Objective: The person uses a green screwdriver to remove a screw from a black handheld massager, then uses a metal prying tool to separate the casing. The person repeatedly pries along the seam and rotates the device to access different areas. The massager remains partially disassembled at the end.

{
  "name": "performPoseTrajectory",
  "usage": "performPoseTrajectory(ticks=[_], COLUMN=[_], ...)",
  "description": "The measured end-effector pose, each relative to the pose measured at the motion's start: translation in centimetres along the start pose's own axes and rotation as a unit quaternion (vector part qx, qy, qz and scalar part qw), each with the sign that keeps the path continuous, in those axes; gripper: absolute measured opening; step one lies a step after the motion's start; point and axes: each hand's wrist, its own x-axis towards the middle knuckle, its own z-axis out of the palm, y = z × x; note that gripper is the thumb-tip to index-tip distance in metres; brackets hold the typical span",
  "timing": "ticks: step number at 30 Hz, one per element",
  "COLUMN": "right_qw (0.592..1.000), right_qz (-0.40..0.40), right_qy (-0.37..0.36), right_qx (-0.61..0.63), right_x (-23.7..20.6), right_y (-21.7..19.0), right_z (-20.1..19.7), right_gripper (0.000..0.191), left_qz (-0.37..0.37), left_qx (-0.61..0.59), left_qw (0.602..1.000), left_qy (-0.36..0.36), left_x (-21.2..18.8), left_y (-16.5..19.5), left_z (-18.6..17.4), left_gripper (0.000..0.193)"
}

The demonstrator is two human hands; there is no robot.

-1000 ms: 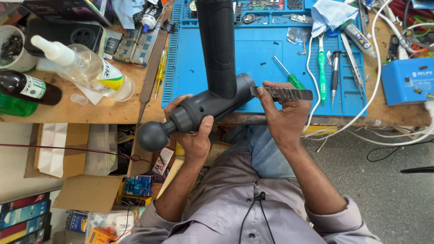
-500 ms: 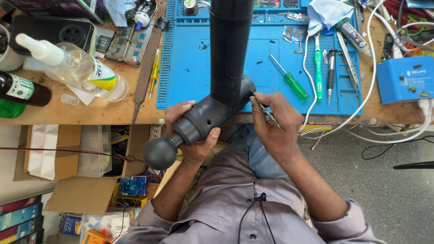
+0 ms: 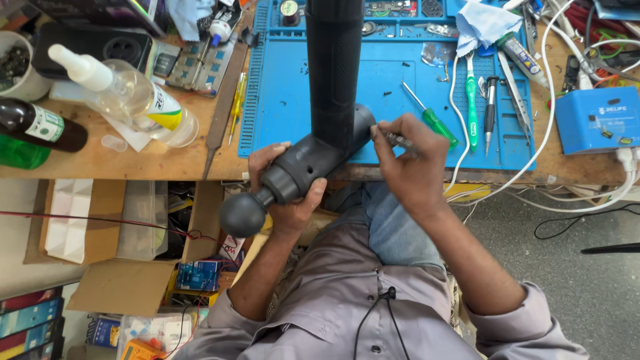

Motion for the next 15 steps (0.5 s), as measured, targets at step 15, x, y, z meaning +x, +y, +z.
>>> performPoseTrajectory(ticks=[15], right_qw=[0.997], right_qz=[0.032], right_qy=[-0.027], right_qx=[0.058], right_x=[0.9], right_y=[1.5], right_z=[0.2], right_gripper=[0.013], left_qz=[-0.025], left_qx=[-0.040], left_qw=[0.999], left_qy=[-0.001], left_x=[0.1], left_y=[-0.3], left_z=[-0.1], left_gripper=[0.063])
